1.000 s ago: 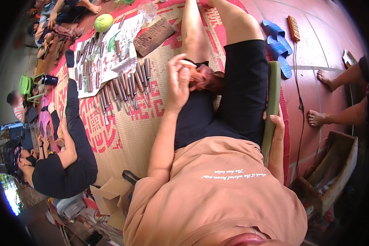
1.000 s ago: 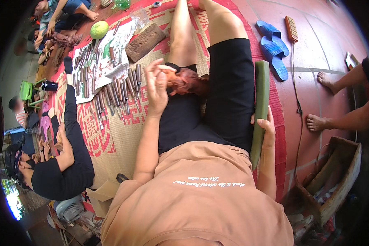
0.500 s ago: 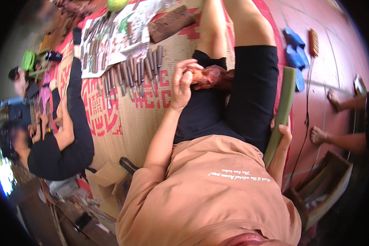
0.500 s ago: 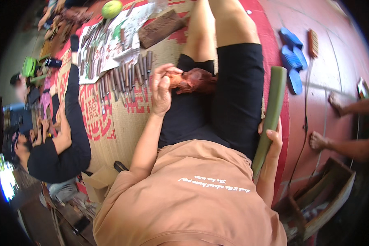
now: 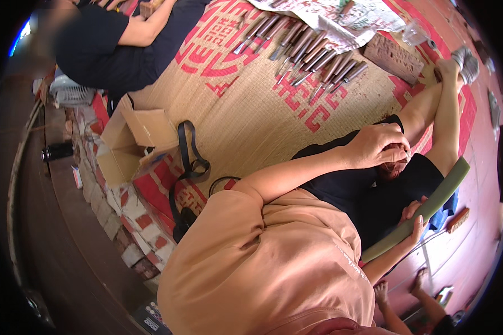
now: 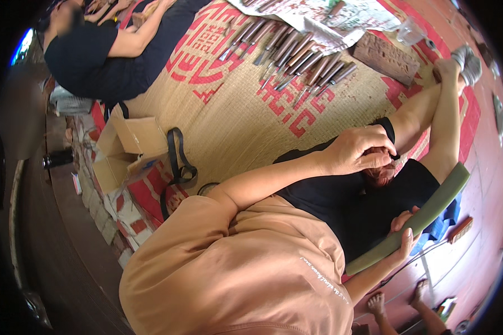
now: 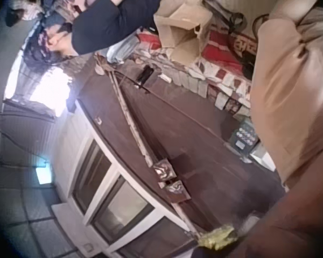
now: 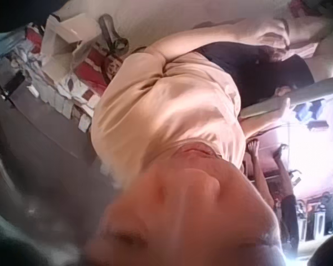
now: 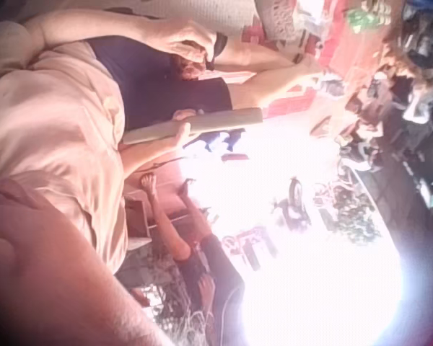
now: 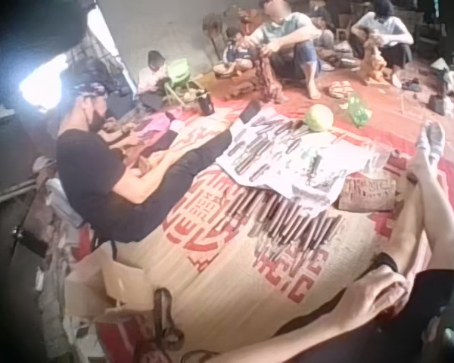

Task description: The person sits on a mat and carves a reddish-brown wooden object using a chisel and a green sanding block. They hold the wood between their legs and use the chisel to shape it, then sand the surface with the block. The person switches between tools and occasionally adjusts the wood's position.

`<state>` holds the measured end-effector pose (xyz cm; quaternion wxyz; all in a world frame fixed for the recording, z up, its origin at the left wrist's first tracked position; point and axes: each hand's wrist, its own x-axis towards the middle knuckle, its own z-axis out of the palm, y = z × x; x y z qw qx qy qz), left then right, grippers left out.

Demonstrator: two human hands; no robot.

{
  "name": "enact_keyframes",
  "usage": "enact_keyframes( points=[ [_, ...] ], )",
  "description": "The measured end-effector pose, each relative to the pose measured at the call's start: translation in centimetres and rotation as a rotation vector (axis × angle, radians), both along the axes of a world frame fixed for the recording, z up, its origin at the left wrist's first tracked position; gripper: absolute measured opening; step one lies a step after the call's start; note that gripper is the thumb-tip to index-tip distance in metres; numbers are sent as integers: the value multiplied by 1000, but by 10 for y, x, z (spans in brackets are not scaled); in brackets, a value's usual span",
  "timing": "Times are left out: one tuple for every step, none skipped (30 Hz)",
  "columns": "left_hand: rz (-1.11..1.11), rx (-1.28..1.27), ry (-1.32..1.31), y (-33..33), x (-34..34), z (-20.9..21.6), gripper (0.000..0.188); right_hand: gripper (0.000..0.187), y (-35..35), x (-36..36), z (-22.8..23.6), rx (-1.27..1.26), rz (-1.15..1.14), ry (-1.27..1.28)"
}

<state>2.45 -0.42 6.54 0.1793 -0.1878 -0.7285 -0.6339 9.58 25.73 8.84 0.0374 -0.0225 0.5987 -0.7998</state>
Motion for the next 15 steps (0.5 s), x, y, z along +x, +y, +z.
enact_keyframes(
  points=[
    [60, -16, 23, -1, 2, -1, 17, 58, -1, -3, 1, -2, 13, -21],
    [95, -36, 51, 0, 1, 1, 17, 55, -1, -3, 2, -8, 0, -36],
    [116, 0, 20, -2, 0, 1, 17, 51, -5, -2, 1, -54, -33, -37],
    [134, 35, -11, -7, -1, 1, 17, 51, -7, -1, 2, -76, -49, -61],
    [133, 72, -39, -12, -4, 2, 17, 51, -11, 2, 4, -98, -83, -79],
    [169, 30, -104, -24, -5, -2, 17, 51, -14, 3, 4, -122, -105, -100],
    [202, -6, -144, -36, -13, -19, 15, 51, -16, 5, 6, -129, -112, -100],
    [263, -40, -182, -48, -22, -41, 12, 51, -19, 6, 6, -140, -120, -99],
    [345, -125, -154, -67, -28, -61, 12, 50, -20, 7, 6, -154, -129, -98],
    [462, -279, -184, -86, -34, -83, 10, 51, -22, 8, 5, -151, -140, -93],
    [569, -404, -262, -103, -38, -101, 12, 52, -22, 10, 4, -150, -151, -88],
    [666, -527, -298, -119, -42, -116, 15, 52, -23, 11, 4, -148, -163, -83],
    [716, -624, -362, -134, -47, -131, 15, 52, -23, 13, 3, -128, -167, -76],
    [794, -729, -375, -147, -50, -140, 15, 52, -23, 14, 3, -108, -172, -70],
    [796, -846, -361, -157, -50, -146, 13, 52, -23, 13, 3, -85, -172, -68]
  ],
)
